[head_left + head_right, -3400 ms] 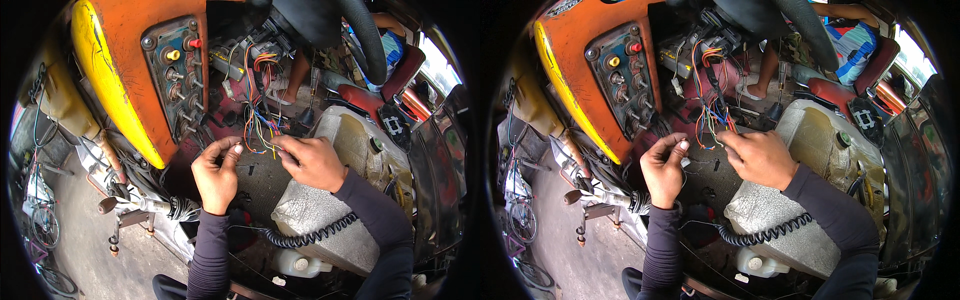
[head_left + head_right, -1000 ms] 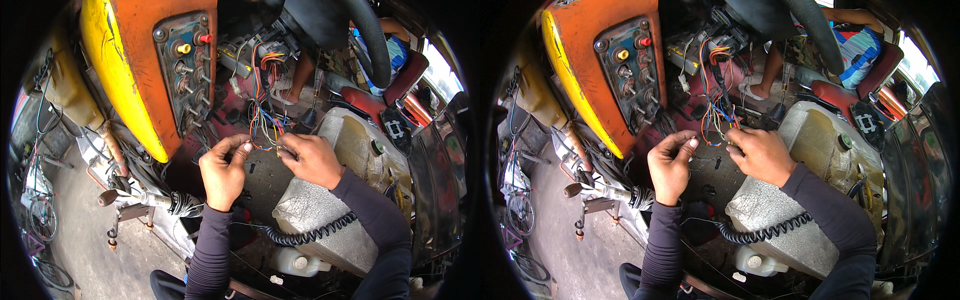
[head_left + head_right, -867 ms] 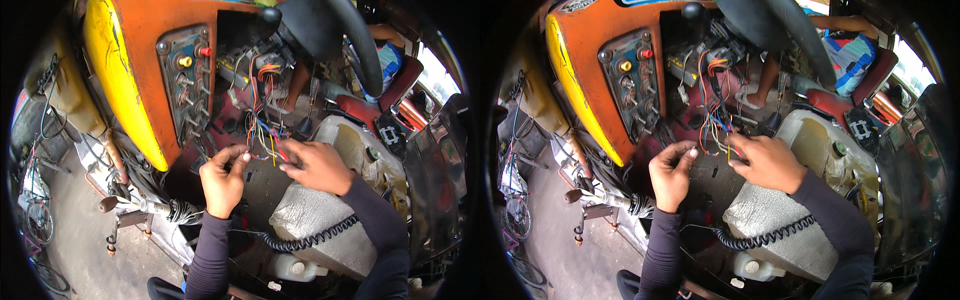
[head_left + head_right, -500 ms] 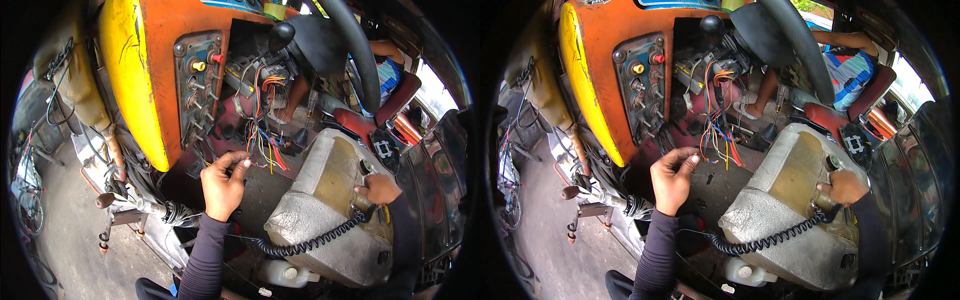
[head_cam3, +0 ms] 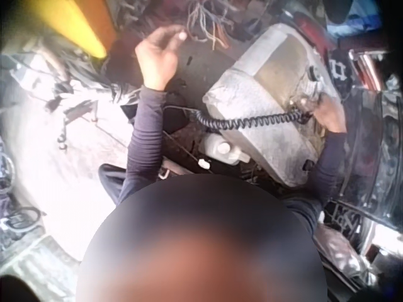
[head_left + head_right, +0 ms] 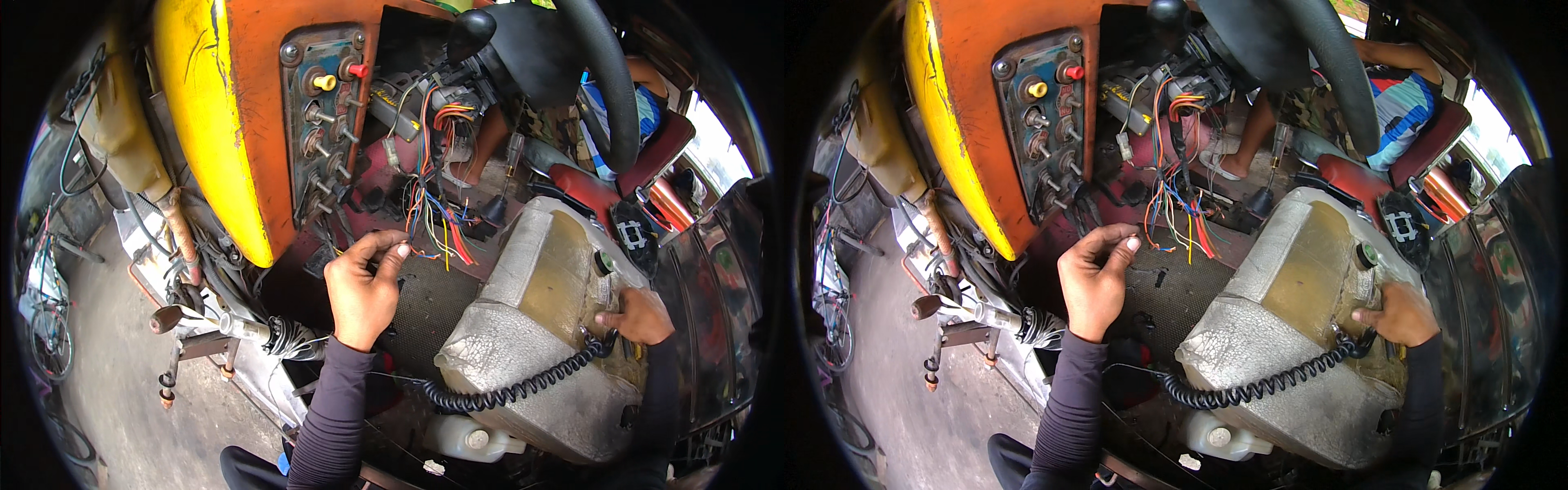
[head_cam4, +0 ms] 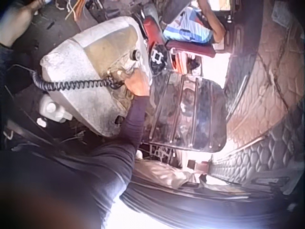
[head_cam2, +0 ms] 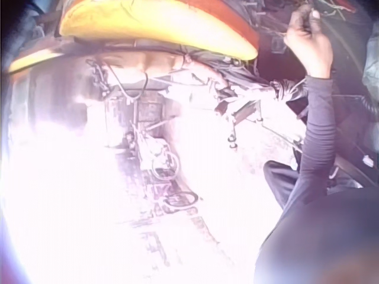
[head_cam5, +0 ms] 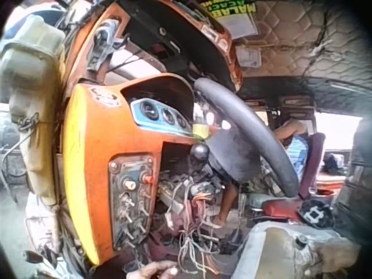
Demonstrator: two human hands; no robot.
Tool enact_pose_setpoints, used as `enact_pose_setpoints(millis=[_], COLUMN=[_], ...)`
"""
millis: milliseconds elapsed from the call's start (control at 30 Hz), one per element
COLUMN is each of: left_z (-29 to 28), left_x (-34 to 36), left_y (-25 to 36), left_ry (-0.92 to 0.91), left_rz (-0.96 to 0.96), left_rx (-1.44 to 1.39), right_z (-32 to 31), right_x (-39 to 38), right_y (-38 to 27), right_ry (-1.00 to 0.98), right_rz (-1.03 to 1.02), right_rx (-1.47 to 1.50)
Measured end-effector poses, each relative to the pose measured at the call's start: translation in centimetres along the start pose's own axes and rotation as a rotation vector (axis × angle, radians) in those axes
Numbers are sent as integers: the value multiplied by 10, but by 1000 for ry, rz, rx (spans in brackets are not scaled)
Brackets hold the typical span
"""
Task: The person works on a bundle of exposed wires inside the cabin of a vehicle, stripping insulation and twisting wire ends together by hand. The hands repeatedly select individual wires, strip them, and join them to other wires in the harness.
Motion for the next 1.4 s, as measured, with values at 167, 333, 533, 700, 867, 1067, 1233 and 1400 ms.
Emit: enact_pose_setpoints(millis=[167, 333, 533, 700, 867, 1067, 1233, 1400], left_z=[-1, 0, 1, -5, -5, -4, -3, -1], left_x=[-2, -1, -2, -2, -1, -3, -3, -4], left_y=[5, 0, -2, -4, -2, 7, 8, 4], left_ry=[15, 12, 18, 21, 16, 5, 12, -20], left_rz=[43, 9, -5, -67, -51, -31, -20, -44], left_rx=[50, 14, 1, -45, -63, -20, -33, -42], right_z=[23, -10, 7, 55, 76, 71, 74, 75], right_x=[4, -7, -16, -3, -5, 9, 21, 23], right_y=[18, -38, -182, -250, -253, -253, -251, -249], right_ry=[-212, 149, -208, -524, -427, -312, -317, -324], right_rz=[217, -136, -683, -601, -517, -513, -466, -457], right_rx=[445, 564, 1264, 1510, 1203, 1203, 1203, 1189])
Point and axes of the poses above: each hand's wrist, its own x-axis towards the middle knuckle, its own z-axis out of the palm, y = z × x, the point moved 8 cm from there along x, towards the middle knuckle, and after that the axes turned 5 degrees about x, right-handed, at the moved point
